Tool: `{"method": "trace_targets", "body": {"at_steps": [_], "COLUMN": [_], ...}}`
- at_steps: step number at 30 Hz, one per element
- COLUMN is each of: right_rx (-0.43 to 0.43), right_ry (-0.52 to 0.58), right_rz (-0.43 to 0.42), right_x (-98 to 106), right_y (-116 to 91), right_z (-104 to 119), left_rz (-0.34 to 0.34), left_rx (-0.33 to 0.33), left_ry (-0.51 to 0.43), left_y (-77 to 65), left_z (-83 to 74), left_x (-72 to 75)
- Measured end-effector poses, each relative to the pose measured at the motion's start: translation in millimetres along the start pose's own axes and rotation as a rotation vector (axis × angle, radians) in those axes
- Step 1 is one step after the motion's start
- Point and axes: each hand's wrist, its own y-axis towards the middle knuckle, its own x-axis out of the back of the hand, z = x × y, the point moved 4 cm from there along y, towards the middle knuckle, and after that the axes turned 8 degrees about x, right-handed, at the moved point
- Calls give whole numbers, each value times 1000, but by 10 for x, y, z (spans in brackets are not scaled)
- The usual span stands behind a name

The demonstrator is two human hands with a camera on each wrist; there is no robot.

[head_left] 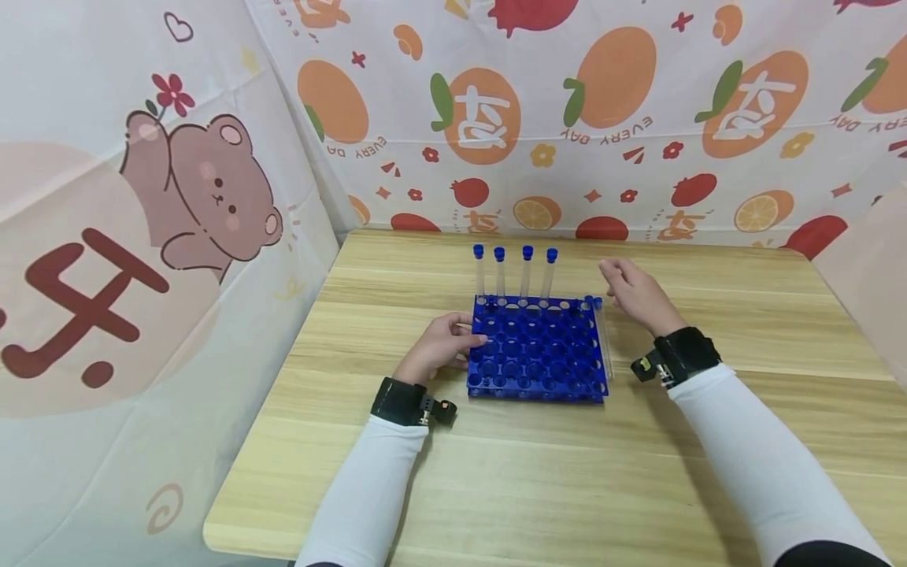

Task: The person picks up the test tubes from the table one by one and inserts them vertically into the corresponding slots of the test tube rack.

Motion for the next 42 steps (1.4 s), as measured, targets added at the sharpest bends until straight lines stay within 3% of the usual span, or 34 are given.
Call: {"method": "trace_targets", "body": {"at_steps": [4,9,16,28,33,42], "right_rx": [-56,-37,-37,-159,-116,186], "right_ry": [-64,-85,-98,-254,-220,-133], "right_rz": [102,197,222,239,101,-233], "right_x": [-30,-151,-201,-108,11,218], "right_y": [-106,-180,-209,-251,-188,-64], "right_z": [-241,-369,-366,-363,-251,273], "left_rz": [-2,-2,-6,-1,0,0], "left_rx": [4,9,7,7,7,12], "left_ry": [5,4,-4,8,12,18], "left_y": [-2,-1,-7,-7,-3,4], "left_z": [-7,-5,-4,-21,-28,-32], "left_x": [11,21,19,9,1,-5]}}
